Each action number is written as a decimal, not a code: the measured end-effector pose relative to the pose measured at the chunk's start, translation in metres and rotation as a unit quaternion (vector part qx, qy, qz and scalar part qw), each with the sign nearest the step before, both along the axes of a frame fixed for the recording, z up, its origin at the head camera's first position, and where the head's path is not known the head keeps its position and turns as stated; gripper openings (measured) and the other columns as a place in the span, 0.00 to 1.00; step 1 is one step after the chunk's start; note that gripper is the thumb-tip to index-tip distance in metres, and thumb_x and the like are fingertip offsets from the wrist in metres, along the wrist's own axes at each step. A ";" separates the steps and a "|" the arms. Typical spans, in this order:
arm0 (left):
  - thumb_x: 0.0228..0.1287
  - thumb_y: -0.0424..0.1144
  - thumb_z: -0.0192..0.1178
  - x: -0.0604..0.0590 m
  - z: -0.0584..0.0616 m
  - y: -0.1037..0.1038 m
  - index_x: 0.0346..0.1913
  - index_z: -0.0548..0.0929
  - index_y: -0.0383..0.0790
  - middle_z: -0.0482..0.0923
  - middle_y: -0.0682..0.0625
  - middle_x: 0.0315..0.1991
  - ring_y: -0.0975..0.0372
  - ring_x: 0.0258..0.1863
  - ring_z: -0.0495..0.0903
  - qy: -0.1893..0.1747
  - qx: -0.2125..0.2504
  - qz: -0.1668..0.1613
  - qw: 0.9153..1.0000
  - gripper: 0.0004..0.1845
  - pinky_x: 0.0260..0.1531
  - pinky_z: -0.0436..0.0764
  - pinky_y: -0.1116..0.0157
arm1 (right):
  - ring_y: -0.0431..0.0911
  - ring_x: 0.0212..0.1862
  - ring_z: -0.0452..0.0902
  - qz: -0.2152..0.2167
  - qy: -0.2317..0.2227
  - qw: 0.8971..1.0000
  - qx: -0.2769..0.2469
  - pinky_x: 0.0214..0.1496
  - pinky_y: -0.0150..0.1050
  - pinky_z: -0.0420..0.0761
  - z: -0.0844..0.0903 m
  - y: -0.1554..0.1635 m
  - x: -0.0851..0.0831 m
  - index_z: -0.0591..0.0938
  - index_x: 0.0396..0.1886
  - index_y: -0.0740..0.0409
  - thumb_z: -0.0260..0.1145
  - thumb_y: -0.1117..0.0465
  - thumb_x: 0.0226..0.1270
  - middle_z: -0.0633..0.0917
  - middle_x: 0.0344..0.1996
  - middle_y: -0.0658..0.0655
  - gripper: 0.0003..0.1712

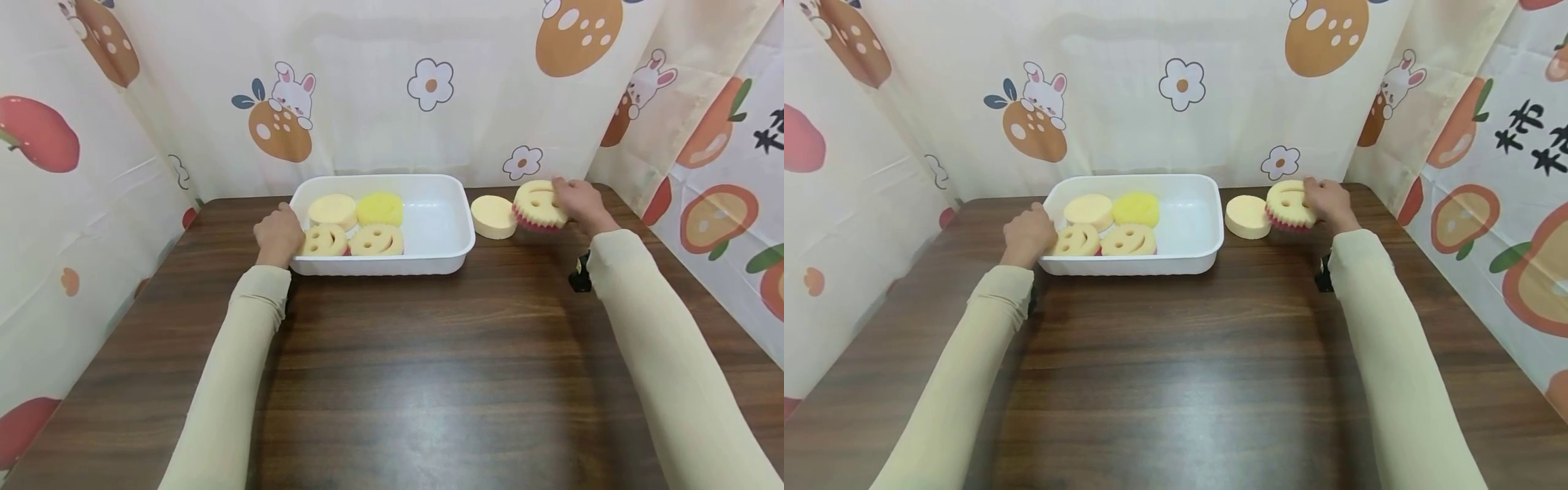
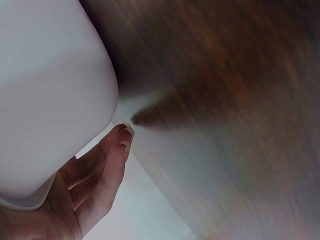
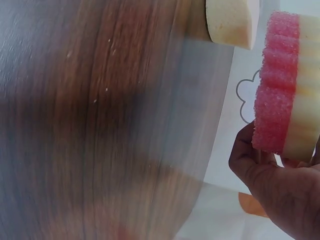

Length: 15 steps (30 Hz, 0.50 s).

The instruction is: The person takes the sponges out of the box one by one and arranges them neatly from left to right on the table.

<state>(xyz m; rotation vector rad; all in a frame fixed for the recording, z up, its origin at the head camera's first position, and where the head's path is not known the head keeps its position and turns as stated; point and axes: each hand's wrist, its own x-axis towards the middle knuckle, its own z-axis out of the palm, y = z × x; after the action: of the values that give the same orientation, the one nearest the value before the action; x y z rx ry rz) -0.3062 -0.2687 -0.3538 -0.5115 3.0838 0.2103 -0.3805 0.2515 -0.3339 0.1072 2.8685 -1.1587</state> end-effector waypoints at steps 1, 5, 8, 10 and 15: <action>0.70 0.39 0.43 0.000 0.000 0.000 0.65 0.60 0.25 0.77 0.29 0.53 0.38 0.52 0.80 0.000 -0.001 -0.001 1.000 0.26 0.51 0.77 0.44 | 0.55 0.46 0.66 -0.002 0.000 1.000 -0.003 0.39 0.38 0.72 0.000 0.001 -0.001 0.66 0.67 0.70 0.30 0.33 0.74 0.69 0.47 0.68 0.47; 0.70 0.39 0.43 -0.001 -0.002 -0.001 0.65 0.61 0.25 0.78 0.29 0.53 0.39 0.51 0.81 0.000 -0.002 -0.004 1.000 0.26 0.50 0.77 0.44 | 0.56 0.48 0.65 -0.008 -0.009 1.000 -0.009 0.39 0.37 0.71 -0.003 0.009 -0.002 0.64 0.70 0.69 0.28 0.32 0.73 0.68 0.52 0.69 0.49; 0.70 0.39 0.42 -0.001 -0.003 -0.001 0.64 0.61 0.25 0.78 0.29 0.52 0.39 0.51 0.81 0.001 -0.003 -0.003 1.000 0.26 0.50 0.77 0.44 | 0.54 0.45 0.69 -0.005 -0.019 1.000 -0.015 0.39 0.38 0.75 -0.004 0.014 -0.002 0.63 0.71 0.69 0.28 0.31 0.73 0.69 0.51 0.68 0.50; 0.70 0.39 0.42 -0.001 -0.003 -0.001 0.64 0.61 0.25 0.78 0.29 0.52 0.39 0.51 0.81 0.005 -0.005 -0.002 1.000 0.26 0.50 0.77 0.44 | 0.52 0.44 0.69 -0.004 -0.023 1.000 -0.021 0.40 0.39 0.77 -0.005 0.015 -0.002 0.61 0.73 0.69 0.28 0.31 0.72 0.69 0.50 0.68 0.51; 0.69 0.39 0.43 0.000 -0.002 -0.002 0.65 0.61 0.24 0.78 0.29 0.52 0.38 0.51 0.81 0.007 -0.005 -0.001 1.000 0.26 0.51 0.77 0.44 | 0.56 0.51 0.66 -0.013 -0.033 0.999 -0.034 0.47 0.44 0.76 -0.005 0.017 -0.002 0.58 0.76 0.67 0.26 0.29 0.71 0.67 0.55 0.69 0.52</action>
<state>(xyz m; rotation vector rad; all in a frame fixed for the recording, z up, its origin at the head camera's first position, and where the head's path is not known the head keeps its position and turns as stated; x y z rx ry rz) -0.3065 -0.2710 -0.3557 -0.5087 3.1006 0.2010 -0.3821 0.2688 -0.3391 0.1758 2.7758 -1.2328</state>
